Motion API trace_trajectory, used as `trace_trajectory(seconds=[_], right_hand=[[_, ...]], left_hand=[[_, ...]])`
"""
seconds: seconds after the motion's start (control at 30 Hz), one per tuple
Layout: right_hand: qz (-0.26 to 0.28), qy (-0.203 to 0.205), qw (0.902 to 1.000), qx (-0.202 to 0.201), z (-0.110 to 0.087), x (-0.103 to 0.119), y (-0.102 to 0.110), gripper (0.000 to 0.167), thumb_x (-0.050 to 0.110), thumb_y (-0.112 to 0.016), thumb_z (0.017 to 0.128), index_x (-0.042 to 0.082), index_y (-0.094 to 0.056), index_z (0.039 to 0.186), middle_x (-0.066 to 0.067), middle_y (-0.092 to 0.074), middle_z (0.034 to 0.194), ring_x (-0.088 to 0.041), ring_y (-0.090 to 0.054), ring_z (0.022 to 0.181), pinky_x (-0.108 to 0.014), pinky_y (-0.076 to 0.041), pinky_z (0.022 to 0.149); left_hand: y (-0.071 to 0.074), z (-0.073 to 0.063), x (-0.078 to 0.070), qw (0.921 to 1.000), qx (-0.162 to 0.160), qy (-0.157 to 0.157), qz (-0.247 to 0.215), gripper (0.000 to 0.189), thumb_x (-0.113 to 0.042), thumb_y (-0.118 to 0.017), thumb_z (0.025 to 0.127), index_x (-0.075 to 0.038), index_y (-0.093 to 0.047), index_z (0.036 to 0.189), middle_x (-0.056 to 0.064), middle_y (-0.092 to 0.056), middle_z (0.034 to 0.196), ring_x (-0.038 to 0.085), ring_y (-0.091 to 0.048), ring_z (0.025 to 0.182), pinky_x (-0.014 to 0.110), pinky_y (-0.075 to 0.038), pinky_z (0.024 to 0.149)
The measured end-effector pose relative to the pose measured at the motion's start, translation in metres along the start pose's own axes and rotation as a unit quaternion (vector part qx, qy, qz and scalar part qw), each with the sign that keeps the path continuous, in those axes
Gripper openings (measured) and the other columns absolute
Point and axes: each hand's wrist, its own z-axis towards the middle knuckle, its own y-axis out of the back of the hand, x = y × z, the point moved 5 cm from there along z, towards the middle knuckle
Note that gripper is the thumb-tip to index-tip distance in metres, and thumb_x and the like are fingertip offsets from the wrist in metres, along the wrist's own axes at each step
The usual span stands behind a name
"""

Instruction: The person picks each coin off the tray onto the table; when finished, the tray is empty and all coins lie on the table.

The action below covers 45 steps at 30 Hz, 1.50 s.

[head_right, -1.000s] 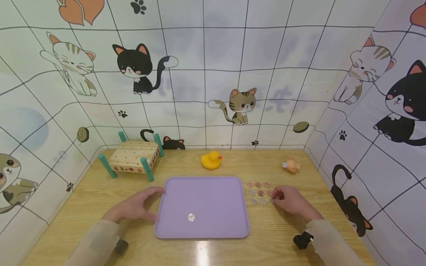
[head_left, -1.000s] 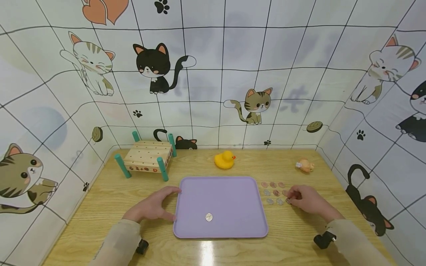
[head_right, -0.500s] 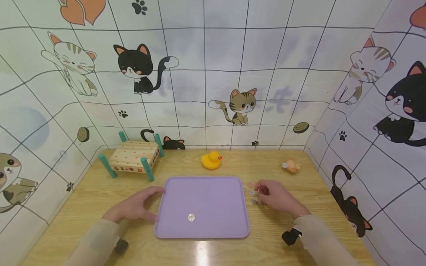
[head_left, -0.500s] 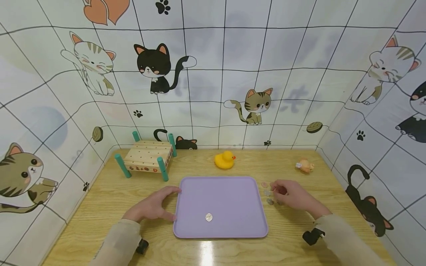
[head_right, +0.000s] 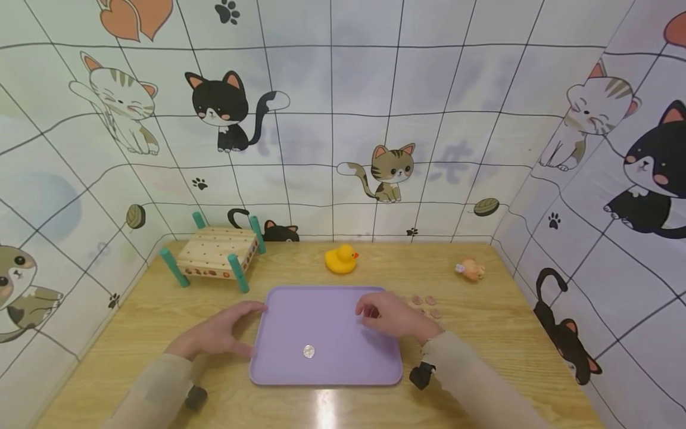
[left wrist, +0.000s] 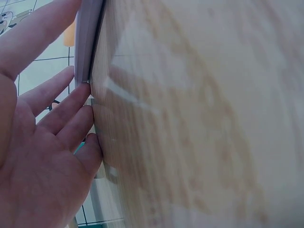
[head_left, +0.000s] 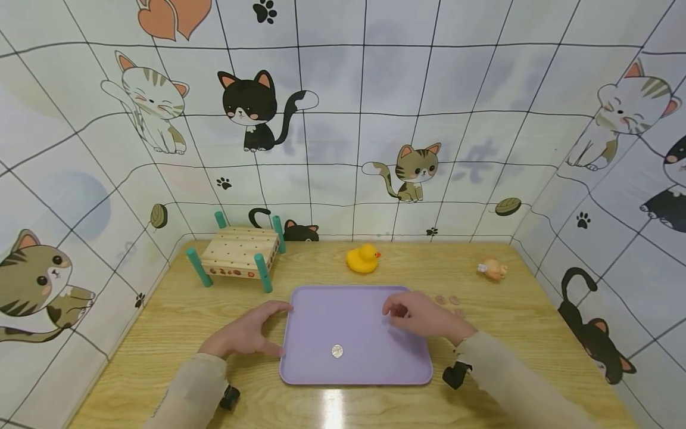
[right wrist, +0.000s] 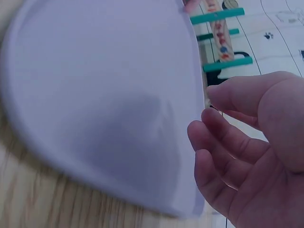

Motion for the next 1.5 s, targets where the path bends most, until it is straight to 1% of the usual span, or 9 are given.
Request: trace_trajectory(seconds=[0.2,0.3,0.43,0.63,0.8,0.93,1.13,1.37,1.5], right_hand=[[0.011,0.04,0.9988,0.025,0.02,0.024,-0.02,0.012,0.003,-0.071,0.094,0.009,-0.072,0.105,0.008,-0.069,0.089,-0.004,-0.061,0.082,-0.025,-0.058,0.075],[0.008,0.047,0.9979,0.044,0.027,0.033,-0.031,0.014,0.004,-0.073,0.094,0.009,-0.073,0.107,0.006,-0.07,0.093,-0.006,-0.062,0.084,-0.026,-0.058,0.078],[-0.006,0.058,0.9958,0.071,0.035,0.044,-0.046,0.019,0.009,-0.078,0.093,0.012,-0.074,0.111,0.003,-0.072,0.101,-0.009,-0.063,0.089,-0.025,-0.056,0.082],[-0.029,0.078,0.9916,0.098,0.046,0.06,-0.065,0.023,0.013,-0.082,0.091,0.015,-0.074,0.113,0.004,-0.07,0.099,-0.008,-0.061,0.085,-0.018,-0.051,0.078],[-0.029,0.072,0.9905,0.113,0.052,0.067,-0.072,0.024,0.014,-0.083,0.091,0.016,-0.074,0.114,0.004,-0.066,0.097,-0.008,-0.059,0.079,-0.017,-0.05,0.074],[-0.039,0.065,0.99,0.119,0.055,0.067,-0.077,0.023,0.017,-0.083,0.092,0.019,-0.075,0.113,0.006,-0.064,0.096,-0.004,-0.055,0.077,-0.017,-0.048,0.074],[-0.06,0.073,0.9888,0.116,0.058,0.069,-0.08,0.019,0.018,-0.084,0.091,0.021,-0.076,0.108,0.009,-0.064,0.095,0.0,-0.052,0.076,-0.016,-0.047,0.076],[-0.074,0.076,0.9881,0.111,0.059,0.073,-0.081,0.017,0.016,-0.084,0.09,0.021,-0.075,0.104,0.01,-0.063,0.092,0.0,-0.051,0.078,-0.016,-0.047,0.075],[-0.079,0.069,0.9884,0.11,0.059,0.074,-0.082,0.015,0.014,-0.083,0.091,0.019,-0.074,0.101,0.009,-0.062,0.092,-0.002,-0.052,0.079,-0.016,-0.046,0.076]], left_hand=[[0.002,-0.001,-0.004,1.0,0.0,-0.002,0.006,0.091,-0.03,-0.095,0.076,-0.01,-0.05,0.153,0.019,-0.044,0.16,0.048,-0.036,0.149,0.07,-0.027,0.121],[0.002,-0.001,-0.004,1.0,0.0,0.0,0.006,0.091,-0.03,-0.095,0.076,-0.011,-0.05,0.153,0.019,-0.043,0.161,0.047,-0.035,0.15,0.07,-0.026,0.121],[0.001,-0.001,-0.003,1.0,-0.001,0.001,0.003,0.092,-0.03,-0.095,0.075,-0.011,-0.05,0.153,0.019,-0.043,0.161,0.047,-0.034,0.15,0.07,-0.025,0.121],[0.0,-0.001,-0.002,1.0,-0.001,0.001,-0.009,0.094,-0.029,-0.096,0.074,-0.011,-0.05,0.153,0.019,-0.042,0.162,0.048,-0.034,0.151,0.071,-0.025,0.121],[-0.001,0.0,0.0,0.9999,0.002,0.007,-0.016,0.094,-0.029,-0.096,0.074,-0.012,-0.05,0.153,0.017,-0.042,0.162,0.046,-0.033,0.152,0.069,-0.025,0.122],[-0.001,0.001,0.002,0.9998,0.002,0.008,-0.016,0.093,-0.03,-0.096,0.074,-0.013,-0.05,0.153,0.016,-0.042,0.163,0.045,-0.034,0.152,0.069,-0.026,0.122],[-0.001,0.001,0.003,0.9999,0.0,0.006,-0.012,0.093,-0.031,-0.096,0.074,-0.012,-0.05,0.153,0.016,-0.043,0.162,0.044,-0.034,0.151,0.068,-0.026,0.122],[0.0,0.001,0.001,0.9999,0.0,0.01,-0.01,0.093,-0.031,-0.096,0.074,-0.013,-0.051,0.152,0.016,-0.043,0.162,0.045,-0.034,0.152,0.068,-0.025,0.123],[0.0,0.001,0.001,0.9998,0.0,0.015,-0.012,0.093,-0.03,-0.097,0.074,-0.013,-0.05,0.153,0.016,-0.042,0.163,0.045,-0.033,0.152,0.069,-0.024,0.123]])
